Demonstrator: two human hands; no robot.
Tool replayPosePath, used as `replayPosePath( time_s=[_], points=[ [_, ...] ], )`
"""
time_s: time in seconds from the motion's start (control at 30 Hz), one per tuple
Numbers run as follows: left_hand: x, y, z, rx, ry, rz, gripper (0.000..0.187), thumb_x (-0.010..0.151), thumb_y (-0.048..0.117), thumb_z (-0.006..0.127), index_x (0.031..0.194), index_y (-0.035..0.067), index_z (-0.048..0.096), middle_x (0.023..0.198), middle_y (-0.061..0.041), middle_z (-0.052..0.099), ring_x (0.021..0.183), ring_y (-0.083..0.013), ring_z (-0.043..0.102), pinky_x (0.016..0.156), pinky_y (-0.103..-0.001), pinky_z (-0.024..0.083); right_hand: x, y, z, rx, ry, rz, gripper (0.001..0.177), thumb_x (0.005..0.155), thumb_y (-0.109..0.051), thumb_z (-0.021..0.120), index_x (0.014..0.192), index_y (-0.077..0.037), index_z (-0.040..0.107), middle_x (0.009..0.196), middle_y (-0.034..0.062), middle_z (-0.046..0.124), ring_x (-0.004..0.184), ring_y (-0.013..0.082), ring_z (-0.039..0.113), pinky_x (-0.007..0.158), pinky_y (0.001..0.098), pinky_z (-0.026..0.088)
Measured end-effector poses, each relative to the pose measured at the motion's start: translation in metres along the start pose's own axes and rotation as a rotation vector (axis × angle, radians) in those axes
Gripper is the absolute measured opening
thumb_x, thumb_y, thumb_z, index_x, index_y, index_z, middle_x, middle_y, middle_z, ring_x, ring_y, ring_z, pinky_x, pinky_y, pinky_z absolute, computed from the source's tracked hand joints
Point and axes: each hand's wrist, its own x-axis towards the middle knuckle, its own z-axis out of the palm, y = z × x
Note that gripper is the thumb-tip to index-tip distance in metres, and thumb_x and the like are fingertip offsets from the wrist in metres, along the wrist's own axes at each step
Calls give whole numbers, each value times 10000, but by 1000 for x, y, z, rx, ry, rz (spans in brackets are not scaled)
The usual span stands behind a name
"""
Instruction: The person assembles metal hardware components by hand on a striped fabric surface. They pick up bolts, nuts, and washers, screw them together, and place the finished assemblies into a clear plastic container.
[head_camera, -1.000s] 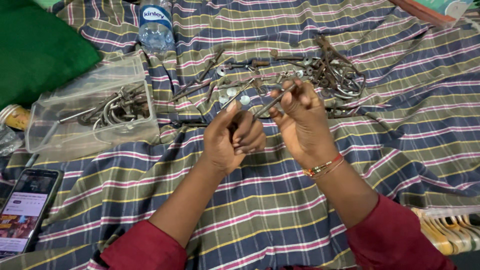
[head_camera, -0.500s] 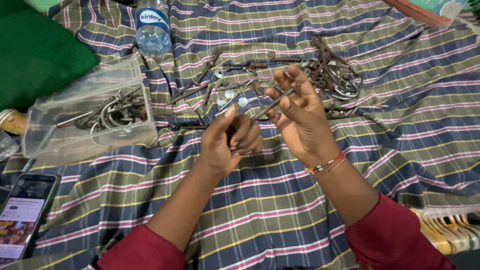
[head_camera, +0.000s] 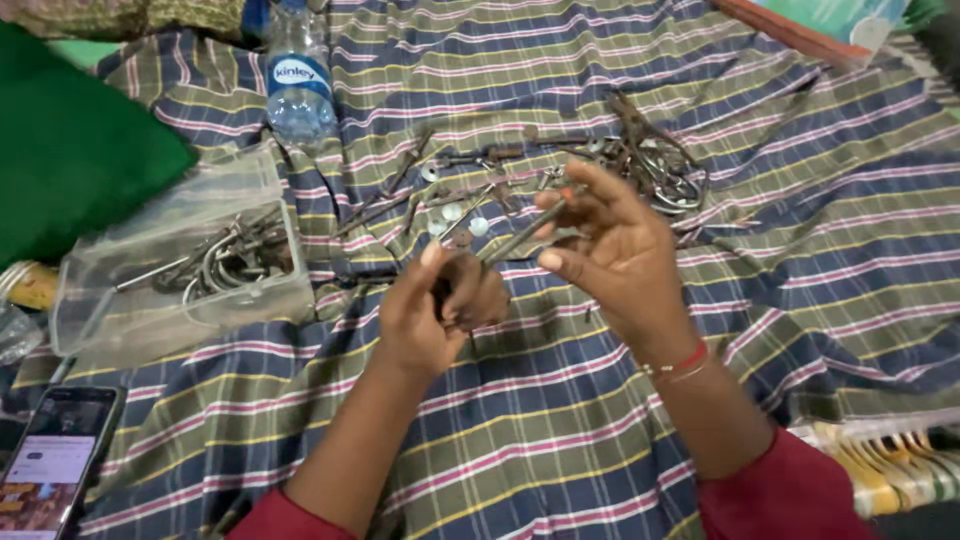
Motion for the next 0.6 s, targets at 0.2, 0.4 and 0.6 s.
replayPosePath(
  time_s=[0.2, 0.4, 0.6],
  points=[
    [-1, -6, -4, 58, -6, -17, 609, 1069, 562, 417, 635, 140, 342, 595, -6, 286, 608, -186, 298, 645, -350, 274, -4, 8, -7, 145, 29, -26, 435, 935, 92, 764, 1313, 0, 572, 1150, 87, 633, 1146, 172, 657, 962, 299, 602],
    [0, -8, 3, 15, -29, -23, 644, 1081, 588, 381, 622, 137, 342, 572, 10, 273, 553, -147, 261, 610, -331, 265, -3, 8, -7, 291, -45, -23, 449, 903, 73, 741, 1286, -79, 562, 1174, 104, 663, 1111, 172, 664, 935, 280, 590],
    [3, -5, 0, 35, -65, -80, 673, 1107, 578, 321, 605, 131, 337, 563, 14, 263, 535, -137, 233, 573, -313, 241, -10, 31, -9, 311, 29, 15, 332, 946, 101, 737, 1214, 5, 566, 1159, 153, 681, 987, 190, 681, 796, 314, 598]
  ],
)
